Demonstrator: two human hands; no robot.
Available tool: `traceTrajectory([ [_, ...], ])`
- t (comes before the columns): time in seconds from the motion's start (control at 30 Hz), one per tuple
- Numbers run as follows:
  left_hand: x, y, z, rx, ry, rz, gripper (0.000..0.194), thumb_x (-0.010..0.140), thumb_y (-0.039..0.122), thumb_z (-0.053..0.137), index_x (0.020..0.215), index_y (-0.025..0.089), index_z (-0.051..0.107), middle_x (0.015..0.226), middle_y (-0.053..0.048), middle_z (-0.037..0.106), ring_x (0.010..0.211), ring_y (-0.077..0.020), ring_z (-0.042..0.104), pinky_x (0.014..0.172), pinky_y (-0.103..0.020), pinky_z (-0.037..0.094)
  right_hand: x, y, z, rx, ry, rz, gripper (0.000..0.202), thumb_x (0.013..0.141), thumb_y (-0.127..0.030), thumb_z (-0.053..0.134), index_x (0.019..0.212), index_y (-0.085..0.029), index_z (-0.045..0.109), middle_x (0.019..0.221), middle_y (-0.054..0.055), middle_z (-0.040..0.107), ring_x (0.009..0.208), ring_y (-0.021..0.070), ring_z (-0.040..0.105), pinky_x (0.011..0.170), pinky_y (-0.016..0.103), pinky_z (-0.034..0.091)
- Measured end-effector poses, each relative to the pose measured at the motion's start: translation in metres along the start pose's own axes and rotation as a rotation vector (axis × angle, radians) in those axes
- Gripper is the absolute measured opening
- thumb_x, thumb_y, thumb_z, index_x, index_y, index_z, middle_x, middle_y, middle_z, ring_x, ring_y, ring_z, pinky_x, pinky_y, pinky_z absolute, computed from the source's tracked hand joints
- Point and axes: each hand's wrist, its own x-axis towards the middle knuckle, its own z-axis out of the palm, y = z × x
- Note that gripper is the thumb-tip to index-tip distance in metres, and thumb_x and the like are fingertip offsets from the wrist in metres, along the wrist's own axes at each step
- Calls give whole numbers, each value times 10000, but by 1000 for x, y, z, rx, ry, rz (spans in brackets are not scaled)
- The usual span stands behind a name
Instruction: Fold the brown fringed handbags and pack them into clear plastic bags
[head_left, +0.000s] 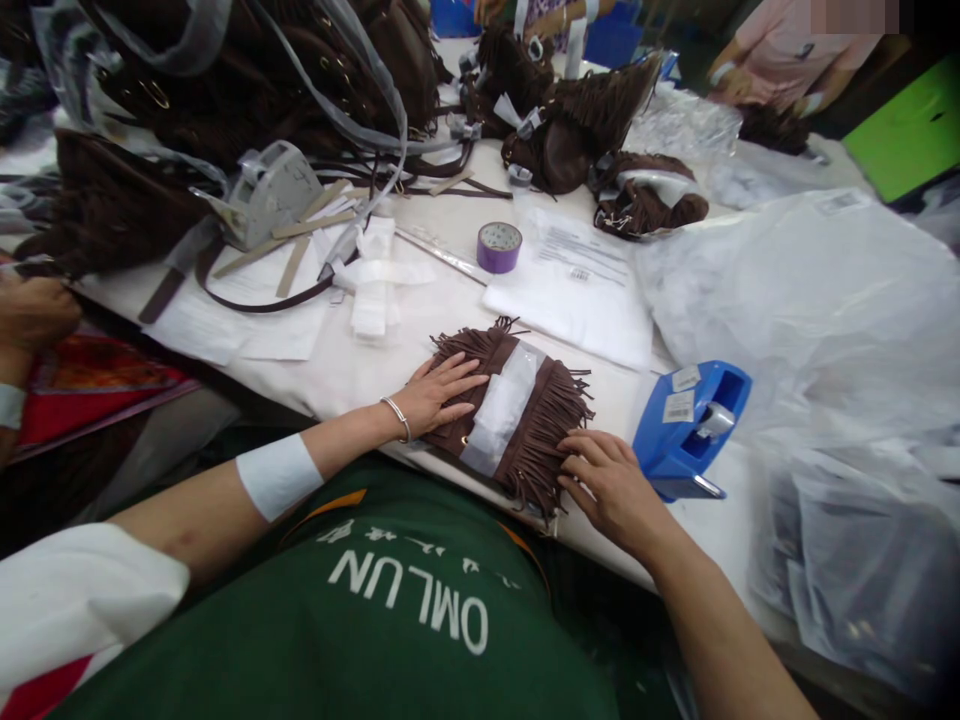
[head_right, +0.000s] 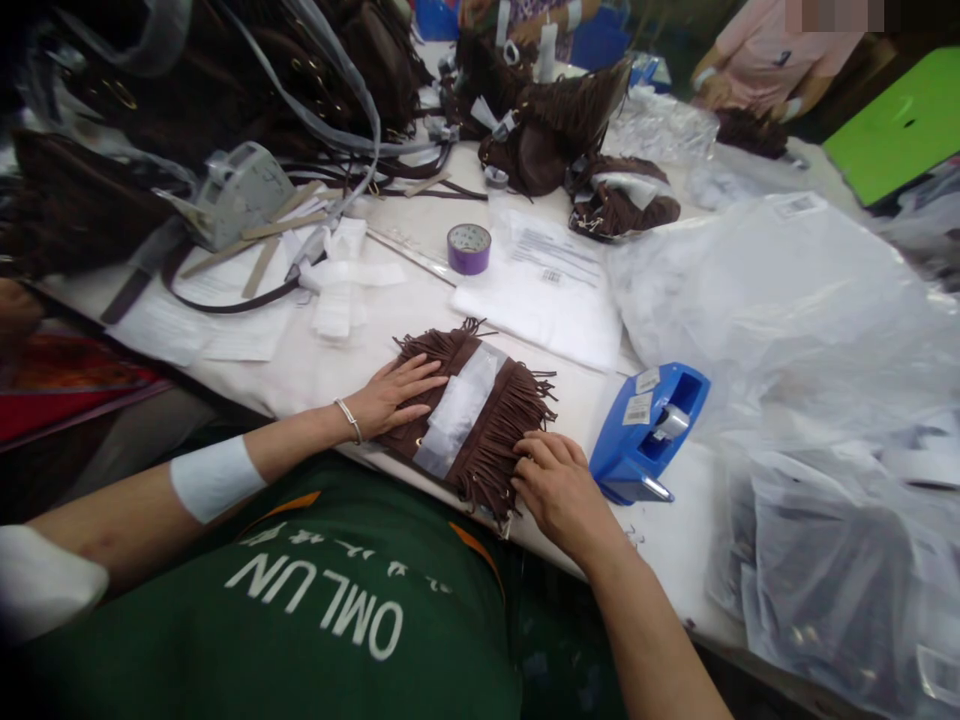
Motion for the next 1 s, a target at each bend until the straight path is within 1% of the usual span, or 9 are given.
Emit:
traceTrajectory([
  [0.17, 0, 1, -1, 5, 2, -4, 490, 940, 429, 417, 1410, 302, 364, 1517, -23, 277, 1423, -242, 159, 1133, -456, 122, -39, 18, 17, -52, 77, 124, 55, 844, -263, 574, 855, -258, 628, 1153, 24, 616, 1187, 259, 468, 969, 473, 369],
  [0.23, 0, 2, -1, 4, 3, -12, 490, 939, 427, 417, 1410, 302, 366, 1514, -22, 284, 1421, -243, 167, 1133, -455, 118, -51, 15, 19, -39, 166, 217, 83, 860, -288, 555, 874, -256, 630, 1145, 40, 613, 1155, 257, 489, 955, 466, 395],
  [0.33, 0, 2, -1, -1, -1, -16, 487, 941, 425, 412, 1410, 301, 365, 1510, -27, 294, 1418, -245, 179, 1132, -460, 110, -47, -12, 18, 13, 391, 378, 204, 876, -349, 539, 1038, -244, 605, 1143, 80, 591, 1112, 251, 509, 969, 460, 406],
  [0.4, 0, 2, -1, 1, -3, -16, 487, 944, 428, 404, 1412, 300, 362, 1511, -26, 291, 1419, -244, 174, 1131, -464, 109, -30, -40, 18, 72, 442, 388, 377, 846, -416, 582, 1170, -226, 545, 1189, 101, 561, 1147, 263, 484, 1001, 466, 389],
  [0.47, 0, 2, -1, 9, -7, -17, 491, 945, 433, 401, 1414, 295, 357, 1515, -24, 283, 1422, -240, 161, 1130, -463, 114, -8, -65, 22, 112, 384, 358, 509, 806, -453, 627, 1230, -203, 500, 1230, 114, 535, 1180, 281, 454, 1011, 470, 383],
  [0.57, 0, 2, -1, 20, -19, -24, 494, 947, 440, 394, 1419, 301, 346, 1519, -22, 269, 1424, -236, 155, 1128, -469, 107, 15, -83, 29, 112, 270, 381, 445, 805, -405, 637, 1178, -189, 529, 1177, 107, 553, 1108, 277, 485, 960, 448, 414],
  [0.73, 0, 2, -2, -4, -23, -26, 497, 945, 451, 401, 1417, 309, 343, 1522, -14, 262, 1425, -232, 151, 1125, -475, 104, 16, -76, 22, 105, 119, 367, 183, 845, -203, 544, 1025, -212, 577, 1024, 56, 582, 957, 209, 530, 854, 340, 440],
  [0.87, -1, 2, 0, -16, 6, -27, 489, 943, 448, 414, 1409, 312, 353, 1517, -14, 275, 1422, -228, 166, 1120, -481, 97, 16, -76, 10, -45, -8, 383, 126, 801, -125, 515, 883, -207, 565, 882, 43, 578, 867, 213, 531, 777, 333, 423],
  [1.0, -1, 1, 1, -10, 18, -19, 492, 940, 443, 422, 1407, 302, 361, 1512, -18, 288, 1421, -233, 164, 1118, -473, 101, 3, -66, 8, -102, -48, 439, 136, 770, -108, 501, 840, -210, 558, 866, 42, 580, 876, 222, 530, 779, 345, 416],
])
